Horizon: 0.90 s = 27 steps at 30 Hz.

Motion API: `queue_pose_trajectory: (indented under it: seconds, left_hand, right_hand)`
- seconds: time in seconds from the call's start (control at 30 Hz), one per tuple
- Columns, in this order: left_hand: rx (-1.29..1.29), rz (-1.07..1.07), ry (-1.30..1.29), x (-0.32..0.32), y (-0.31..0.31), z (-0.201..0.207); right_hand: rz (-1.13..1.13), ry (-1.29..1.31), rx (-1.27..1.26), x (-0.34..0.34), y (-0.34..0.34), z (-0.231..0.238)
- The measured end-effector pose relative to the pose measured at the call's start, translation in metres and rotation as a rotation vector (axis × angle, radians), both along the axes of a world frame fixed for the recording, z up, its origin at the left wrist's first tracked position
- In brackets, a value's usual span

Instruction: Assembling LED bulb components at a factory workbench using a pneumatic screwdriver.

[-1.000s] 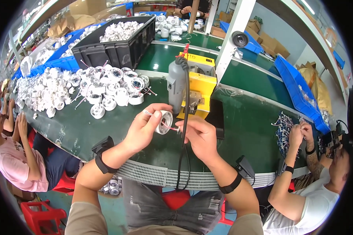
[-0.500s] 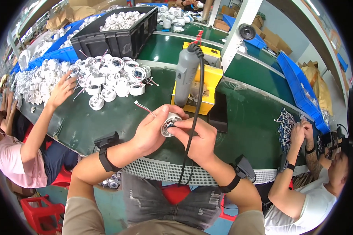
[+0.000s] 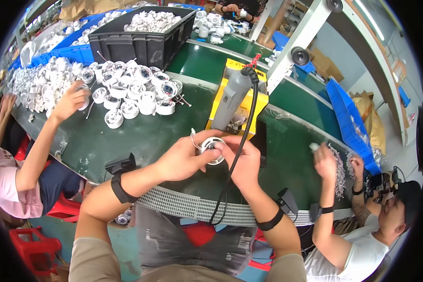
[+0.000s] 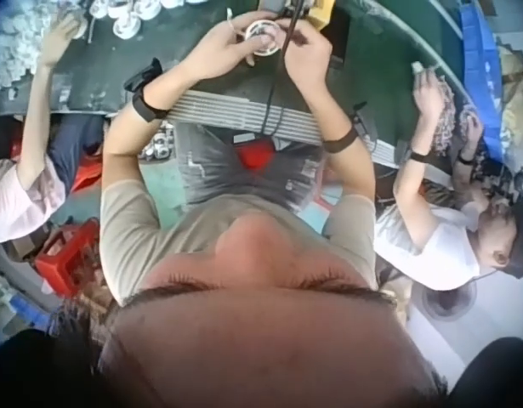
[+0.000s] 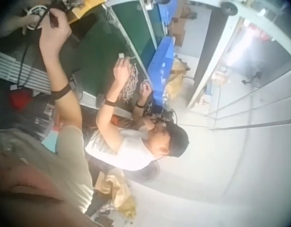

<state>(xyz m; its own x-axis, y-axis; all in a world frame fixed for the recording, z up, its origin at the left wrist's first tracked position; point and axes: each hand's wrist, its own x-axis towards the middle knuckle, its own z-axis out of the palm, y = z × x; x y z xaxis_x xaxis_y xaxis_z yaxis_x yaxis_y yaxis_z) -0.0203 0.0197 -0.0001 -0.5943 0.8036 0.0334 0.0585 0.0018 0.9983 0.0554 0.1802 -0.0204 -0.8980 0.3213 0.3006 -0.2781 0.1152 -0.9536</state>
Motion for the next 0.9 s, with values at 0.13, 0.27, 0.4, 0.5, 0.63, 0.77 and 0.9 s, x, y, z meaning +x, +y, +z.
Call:
queue_pose_trajectory:
  seconds: [0.13, 0.27, 0.4, 0.5, 0.63, 0.77, 0.9]
  left_hand:
    - [0.073, -0.089, -0.150, -0.005, 0.000, -0.006]
    - [-0.006, -0.074, -0.317, -0.012, 0.005, -0.021]
    - [-0.075, -0.047, -0.408, -0.017, 0.011, -0.038]
    - [-0.086, -0.010, -0.444, -0.018, 0.011, -0.032]
    - [-0.112, -0.008, -0.462, -0.019, 0.012, -0.033]
    - [-0.095, -0.006, -0.496, -0.019, 0.012, -0.033]
    - [-0.104, 0.012, -0.490, -0.020, 0.012, -0.032]
  right_hand:
    - [-0.436, 0.301, 0.416, -0.015, -0.003, 0.016]
    - [-0.265, 0.141, 0.490, -0.047, -0.004, 0.022]
    - [-0.308, 0.448, 0.114, -0.062, -0.002, 0.036]
    - [-0.392, 0.513, -0.011, -0.069, 0.008, 0.061]
    - [-0.450, 0.464, 0.037, -0.079, 0.018, 0.060]
    - [-0.441, 0.502, 0.038, -0.081, 0.015, 0.062]
    - [-0.445, 0.496, 0.039, -0.083, 0.014, 0.062]
